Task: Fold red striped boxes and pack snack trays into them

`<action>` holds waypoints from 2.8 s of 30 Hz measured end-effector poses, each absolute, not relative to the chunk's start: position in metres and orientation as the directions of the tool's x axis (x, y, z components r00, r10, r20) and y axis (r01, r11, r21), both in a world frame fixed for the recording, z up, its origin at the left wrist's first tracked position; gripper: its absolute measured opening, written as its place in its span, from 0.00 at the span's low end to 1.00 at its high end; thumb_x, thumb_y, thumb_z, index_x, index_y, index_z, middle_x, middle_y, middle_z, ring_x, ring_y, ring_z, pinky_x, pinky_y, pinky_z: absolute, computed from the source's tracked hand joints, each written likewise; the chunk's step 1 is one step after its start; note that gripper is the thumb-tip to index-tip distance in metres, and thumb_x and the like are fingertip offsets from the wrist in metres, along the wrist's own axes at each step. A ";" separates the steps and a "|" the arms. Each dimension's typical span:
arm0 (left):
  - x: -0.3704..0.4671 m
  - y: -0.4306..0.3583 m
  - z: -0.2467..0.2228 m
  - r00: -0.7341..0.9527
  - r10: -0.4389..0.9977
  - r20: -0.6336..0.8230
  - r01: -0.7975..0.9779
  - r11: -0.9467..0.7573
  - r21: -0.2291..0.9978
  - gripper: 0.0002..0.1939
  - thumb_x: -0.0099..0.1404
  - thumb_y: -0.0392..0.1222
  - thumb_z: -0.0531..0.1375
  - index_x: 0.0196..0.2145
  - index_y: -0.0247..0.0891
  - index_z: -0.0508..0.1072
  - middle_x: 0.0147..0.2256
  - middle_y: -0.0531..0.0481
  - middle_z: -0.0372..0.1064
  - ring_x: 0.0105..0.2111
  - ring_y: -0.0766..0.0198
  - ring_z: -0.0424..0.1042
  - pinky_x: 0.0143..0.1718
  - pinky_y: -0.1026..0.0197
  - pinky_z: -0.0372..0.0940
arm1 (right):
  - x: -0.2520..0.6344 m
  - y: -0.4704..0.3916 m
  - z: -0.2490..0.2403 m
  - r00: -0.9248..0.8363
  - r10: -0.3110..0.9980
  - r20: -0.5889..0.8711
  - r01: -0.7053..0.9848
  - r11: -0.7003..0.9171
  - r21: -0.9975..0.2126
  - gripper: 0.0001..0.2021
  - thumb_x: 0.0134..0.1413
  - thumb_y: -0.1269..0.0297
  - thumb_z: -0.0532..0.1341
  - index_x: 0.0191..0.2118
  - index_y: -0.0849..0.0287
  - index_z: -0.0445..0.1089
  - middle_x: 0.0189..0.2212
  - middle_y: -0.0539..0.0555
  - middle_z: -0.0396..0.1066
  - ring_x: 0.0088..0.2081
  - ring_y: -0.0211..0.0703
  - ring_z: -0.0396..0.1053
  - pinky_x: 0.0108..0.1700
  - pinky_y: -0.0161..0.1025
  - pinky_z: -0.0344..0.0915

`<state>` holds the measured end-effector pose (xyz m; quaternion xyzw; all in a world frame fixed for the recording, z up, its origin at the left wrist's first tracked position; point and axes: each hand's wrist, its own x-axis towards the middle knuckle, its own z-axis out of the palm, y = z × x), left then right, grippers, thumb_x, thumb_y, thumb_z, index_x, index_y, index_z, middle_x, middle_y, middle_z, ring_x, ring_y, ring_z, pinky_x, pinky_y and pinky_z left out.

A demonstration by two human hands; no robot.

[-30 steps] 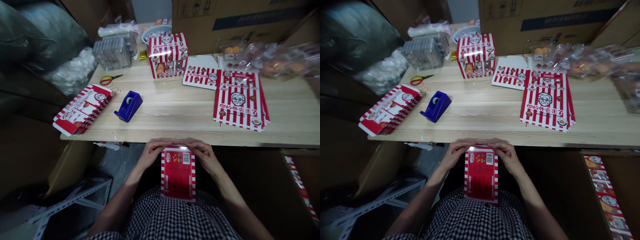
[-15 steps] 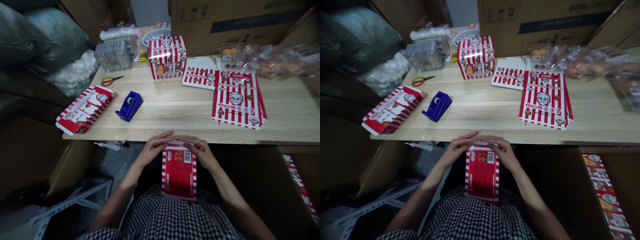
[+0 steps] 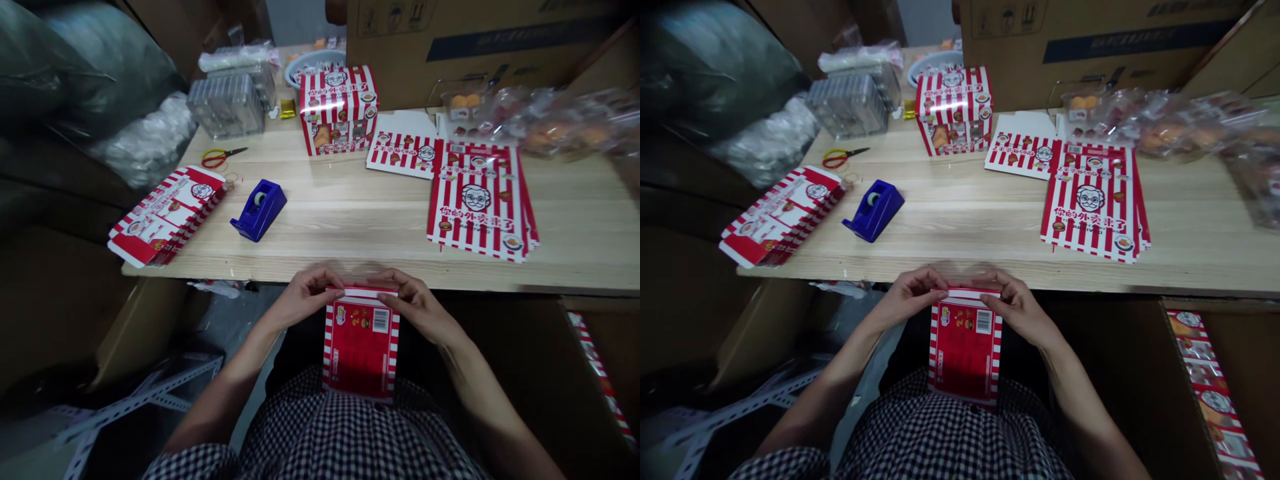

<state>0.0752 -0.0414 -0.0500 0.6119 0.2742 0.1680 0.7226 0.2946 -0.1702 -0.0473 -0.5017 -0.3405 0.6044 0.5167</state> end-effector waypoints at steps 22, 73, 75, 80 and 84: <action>0.072 -0.042 -0.013 0.893 0.447 -0.051 0.197 -0.287 0.937 0.16 0.71 0.37 0.56 0.51 0.47 0.78 0.49 0.47 0.78 0.49 0.56 0.77 0.53 0.52 0.69 | 0.297 -0.188 -0.044 -0.022 0.969 -0.247 -0.126 -0.247 -0.961 0.16 0.64 0.53 0.61 0.54 0.45 0.74 0.58 0.51 0.72 0.61 0.49 0.66 0.67 0.56 0.55; 0.063 -0.068 -0.027 0.799 0.592 -0.106 0.082 0.067 0.994 0.10 0.67 0.37 0.63 0.45 0.42 0.80 0.49 0.44 0.77 0.50 0.58 0.75 0.53 0.55 0.69 | 0.274 -0.211 -0.015 0.078 0.997 -0.021 0.139 -0.032 -0.990 0.16 0.67 0.64 0.58 0.56 0.42 0.72 0.59 0.52 0.69 0.61 0.46 0.66 0.62 0.51 0.64; 0.063 -0.060 -0.038 0.805 0.569 -0.167 0.099 0.149 0.984 0.11 0.66 0.39 0.63 0.46 0.41 0.79 0.50 0.44 0.77 0.50 0.57 0.75 0.52 0.54 0.69 | 0.273 -0.206 -0.028 0.127 0.992 -0.022 0.118 -0.037 -0.992 0.15 0.67 0.64 0.58 0.54 0.43 0.74 0.56 0.52 0.72 0.59 0.46 0.68 0.61 0.51 0.66; 0.058 -0.047 -0.043 0.797 0.588 -0.137 0.168 0.002 0.986 0.12 0.70 0.43 0.59 0.48 0.40 0.78 0.48 0.44 0.77 0.49 0.57 0.75 0.53 0.53 0.67 | 0.278 -0.202 -0.063 0.181 0.983 -0.036 0.175 -0.068 -0.982 0.13 0.65 0.61 0.60 0.51 0.45 0.77 0.52 0.52 0.76 0.55 0.48 0.72 0.59 0.50 0.68; 0.034 0.004 -0.028 0.397 0.908 0.133 0.350 -0.284 0.893 0.14 0.69 0.46 0.59 0.51 0.41 0.75 0.52 0.43 0.73 0.54 0.55 0.70 0.57 0.52 0.62 | 0.285 -0.202 -0.077 0.266 0.964 -0.023 0.234 -0.088 -0.968 0.11 0.61 0.57 0.63 0.46 0.47 0.80 0.49 0.53 0.79 0.53 0.50 0.75 0.56 0.45 0.71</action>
